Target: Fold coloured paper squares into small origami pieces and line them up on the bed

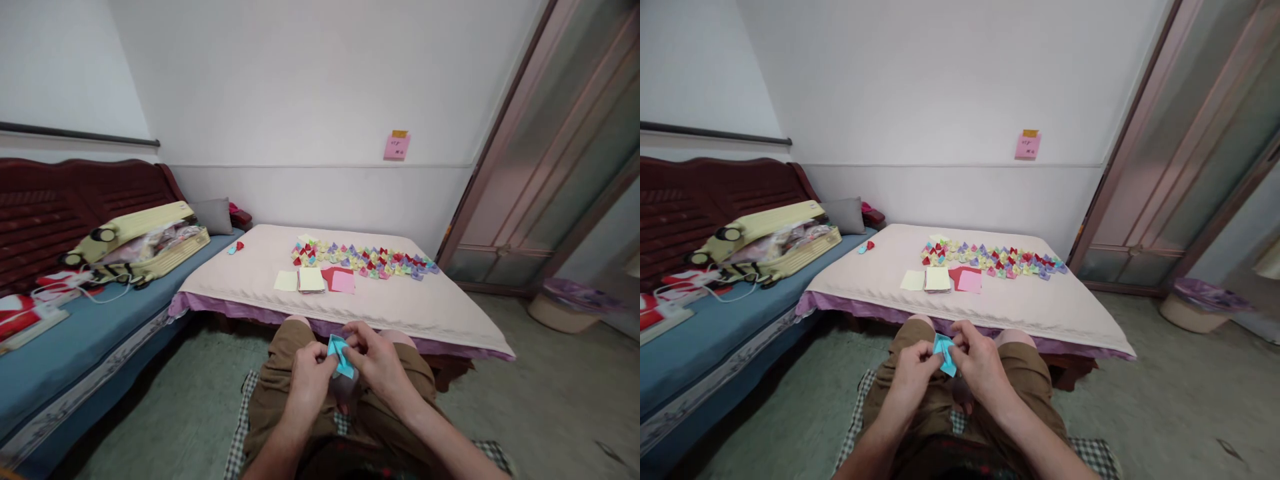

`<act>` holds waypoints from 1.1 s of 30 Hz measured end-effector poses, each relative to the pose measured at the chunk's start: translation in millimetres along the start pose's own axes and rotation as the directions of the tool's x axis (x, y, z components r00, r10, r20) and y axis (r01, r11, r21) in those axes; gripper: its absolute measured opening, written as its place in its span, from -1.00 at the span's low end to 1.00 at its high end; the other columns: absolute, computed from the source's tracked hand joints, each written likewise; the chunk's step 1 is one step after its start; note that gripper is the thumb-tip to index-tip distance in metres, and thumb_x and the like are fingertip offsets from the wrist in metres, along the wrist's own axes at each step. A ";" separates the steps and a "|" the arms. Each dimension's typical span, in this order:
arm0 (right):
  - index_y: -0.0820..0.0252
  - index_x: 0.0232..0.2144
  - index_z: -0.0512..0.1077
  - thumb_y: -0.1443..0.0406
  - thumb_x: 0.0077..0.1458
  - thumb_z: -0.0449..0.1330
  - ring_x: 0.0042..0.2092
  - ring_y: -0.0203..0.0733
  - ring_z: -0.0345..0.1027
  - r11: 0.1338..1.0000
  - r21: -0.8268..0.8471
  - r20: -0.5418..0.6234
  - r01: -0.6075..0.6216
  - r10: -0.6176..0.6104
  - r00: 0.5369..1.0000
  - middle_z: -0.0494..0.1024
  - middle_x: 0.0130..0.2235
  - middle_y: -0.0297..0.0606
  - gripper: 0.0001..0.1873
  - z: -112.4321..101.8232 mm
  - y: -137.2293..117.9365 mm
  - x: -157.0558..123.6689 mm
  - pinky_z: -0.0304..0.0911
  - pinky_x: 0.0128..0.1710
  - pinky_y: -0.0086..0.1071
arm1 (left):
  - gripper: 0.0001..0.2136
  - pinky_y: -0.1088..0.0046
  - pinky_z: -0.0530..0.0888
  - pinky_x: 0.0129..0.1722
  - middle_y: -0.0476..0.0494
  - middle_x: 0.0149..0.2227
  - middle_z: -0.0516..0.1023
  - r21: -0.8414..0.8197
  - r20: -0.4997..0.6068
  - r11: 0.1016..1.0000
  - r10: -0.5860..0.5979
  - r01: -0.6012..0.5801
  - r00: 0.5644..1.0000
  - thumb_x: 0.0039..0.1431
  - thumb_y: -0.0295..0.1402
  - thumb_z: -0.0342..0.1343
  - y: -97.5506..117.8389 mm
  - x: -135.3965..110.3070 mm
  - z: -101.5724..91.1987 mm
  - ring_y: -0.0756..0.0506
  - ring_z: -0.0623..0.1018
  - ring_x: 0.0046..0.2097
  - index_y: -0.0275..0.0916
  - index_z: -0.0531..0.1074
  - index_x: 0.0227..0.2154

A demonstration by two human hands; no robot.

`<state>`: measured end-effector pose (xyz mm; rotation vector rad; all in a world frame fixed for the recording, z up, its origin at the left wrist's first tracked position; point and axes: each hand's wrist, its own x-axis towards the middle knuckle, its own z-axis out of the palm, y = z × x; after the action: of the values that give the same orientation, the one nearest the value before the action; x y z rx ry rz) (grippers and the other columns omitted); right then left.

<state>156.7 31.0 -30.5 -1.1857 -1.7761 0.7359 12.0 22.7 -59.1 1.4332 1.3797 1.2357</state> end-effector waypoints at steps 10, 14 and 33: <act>0.15 -0.27 0.36 0.43 -0.04 0.08 -0.36 -0.18 0.38 0.975 -0.210 -0.054 0.078 -0.091 0.994 0.48 -0.38 -0.31 -0.77 3.2 0.7 -3.1 0.25 -0.34 -0.37 | -0.85 0.51 0.22 -0.48 0.04 -0.62 0.33 -0.017 -0.037 1.000 -0.016 0.015 0.999 -0.07 -0.36 0.07 -6.3 -0.2 4.2 0.00 0.31 -0.50 -0.28 0.41 -0.66; 0.16 -0.41 0.37 0.38 0.04 0.09 -0.32 -0.17 0.33 0.918 -0.356 -0.064 0.177 -0.213 0.975 0.43 -0.40 -0.28 -0.93 -3.6 -6.6 -9.0 0.19 -0.32 -0.37 | -0.83 0.49 0.23 -0.45 0.02 -0.60 0.34 -0.013 -0.083 1.000 -0.006 0.005 0.997 -0.05 -0.33 0.06 -3.9 0.6 2.1 -0.02 0.32 -0.47 -0.27 0.41 -0.64; 0.19 -0.52 0.42 0.41 0.09 0.10 -0.36 -0.20 0.35 0.679 -0.721 -0.058 0.136 -0.255 0.965 0.49 -0.44 -0.25 -0.82 0.5 22.2 8.7 0.05 -0.41 -0.39 | -0.79 0.42 0.42 -0.30 -0.12 -0.42 0.58 0.228 -0.051 0.970 0.095 -0.081 0.994 0.05 -0.27 0.02 -12.2 16.1 -8.2 -0.12 0.53 -0.34 -0.27 0.50 -0.47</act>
<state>164.0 47.4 -46.2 -1.4518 -2.0792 -0.2337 0.2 39.3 -67.0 1.6392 1.5534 1.2172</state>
